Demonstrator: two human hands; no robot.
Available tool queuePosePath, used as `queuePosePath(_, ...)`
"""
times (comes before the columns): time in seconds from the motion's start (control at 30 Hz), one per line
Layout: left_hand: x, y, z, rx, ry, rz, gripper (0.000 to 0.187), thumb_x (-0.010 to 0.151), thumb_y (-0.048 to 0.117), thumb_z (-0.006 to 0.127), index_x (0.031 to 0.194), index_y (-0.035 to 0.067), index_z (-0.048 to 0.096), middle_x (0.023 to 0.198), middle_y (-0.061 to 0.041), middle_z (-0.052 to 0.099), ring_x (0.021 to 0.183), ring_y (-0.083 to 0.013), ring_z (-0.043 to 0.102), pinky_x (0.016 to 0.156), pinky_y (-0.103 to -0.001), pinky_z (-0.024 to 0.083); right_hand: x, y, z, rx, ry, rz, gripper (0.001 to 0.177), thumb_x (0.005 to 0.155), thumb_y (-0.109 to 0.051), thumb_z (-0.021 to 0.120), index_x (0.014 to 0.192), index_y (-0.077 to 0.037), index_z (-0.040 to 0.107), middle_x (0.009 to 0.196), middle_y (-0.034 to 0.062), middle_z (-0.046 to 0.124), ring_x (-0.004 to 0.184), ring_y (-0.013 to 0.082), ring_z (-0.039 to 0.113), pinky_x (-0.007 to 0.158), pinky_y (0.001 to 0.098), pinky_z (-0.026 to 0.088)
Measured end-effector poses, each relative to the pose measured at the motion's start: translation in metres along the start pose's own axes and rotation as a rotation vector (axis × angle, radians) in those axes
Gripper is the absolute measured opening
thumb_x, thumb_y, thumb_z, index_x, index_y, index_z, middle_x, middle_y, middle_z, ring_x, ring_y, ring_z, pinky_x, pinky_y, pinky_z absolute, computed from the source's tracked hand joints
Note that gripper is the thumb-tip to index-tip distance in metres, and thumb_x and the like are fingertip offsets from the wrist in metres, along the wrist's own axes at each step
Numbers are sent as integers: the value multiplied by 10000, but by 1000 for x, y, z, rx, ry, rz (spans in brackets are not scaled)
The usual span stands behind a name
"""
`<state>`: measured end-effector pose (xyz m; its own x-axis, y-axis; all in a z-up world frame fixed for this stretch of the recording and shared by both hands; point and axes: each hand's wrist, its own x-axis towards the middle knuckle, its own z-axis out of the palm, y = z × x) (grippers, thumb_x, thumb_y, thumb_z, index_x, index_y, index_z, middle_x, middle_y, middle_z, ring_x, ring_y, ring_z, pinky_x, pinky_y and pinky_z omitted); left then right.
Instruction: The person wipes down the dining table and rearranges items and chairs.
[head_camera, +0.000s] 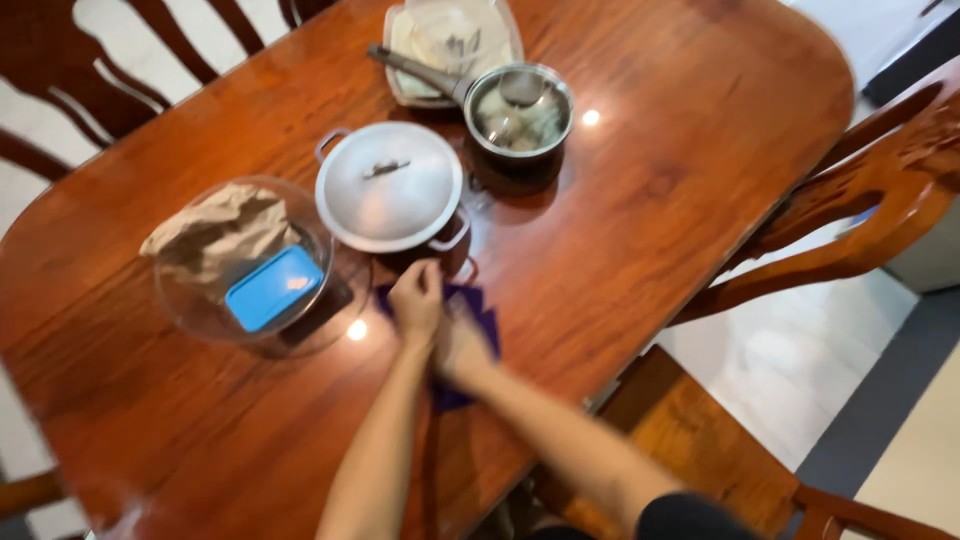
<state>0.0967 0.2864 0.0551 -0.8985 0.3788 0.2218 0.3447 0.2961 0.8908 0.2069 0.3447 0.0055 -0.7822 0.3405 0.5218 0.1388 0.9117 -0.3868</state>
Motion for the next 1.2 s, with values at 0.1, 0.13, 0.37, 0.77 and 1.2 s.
queuePosePath(0.1, -9, -7, -14, 64, -14, 138, 212, 983, 208, 654, 1027, 29, 759, 957, -187, 744, 863, -342, 726, 781, -400, 557, 12, 56, -77, 49, -81, -158, 289, 858, -144, 650, 1082, 29, 707, 1237, 210, 654, 1139, 394, 593, 1014, 522, 497)
queuePosePath(0.13, -16, -11, -26, 85, -24, 163, 203, 971, 201, 652, 1017, 34, 757, 957, -175, 739, 878, -345, 708, 796, -404, 545, 6, 96, -89, -239, -83, -127, 402, 921, -287, 610, 1238, -49, 674, 1359, 195, 608, 1260, 410, 542, 1061, 599, 384)
queuePosePath(0.37, -88, -60, -111, 352, -47, 208, 176, 919, 209, 670, 928, 51, 746, 945, -126, 688, 1085, -323, 606, 967, -446, 452, -60, 109, -74, -378, -33, 538, 606, 1092, -403, 442, 1565, -24, 456, 1671, 232, 288, 1550, 424, 224, 1203, 674, 129)
queuePosePath(0.77, -151, -67, -163, 432, 80, 179, 217, 950, 201, 635, 1067, 51, 738, 1175, -118, 692, 1246, -359, 538, 1036, -515, 406, -137, -238, 12, -102, -556, -43, 731, 967, -497, 430, 1552, -67, 338, 1605, 200, 378, 1537, 415, 227, 1194, 748, 73)
queuePosePath(1.2, -106, -26, -27, 221, -60, 301, 355, 951, 231, 644, 1211, -8, 677, 1282, -208, 658, 1237, -396, 562, 1081, -467, 435, -98, -67, -39, -257, -342, 98, 723, 925, -499, 566, 1545, -143, 458, 1605, 171, 410, 1525, 414, 303, 1213, 673, 160)
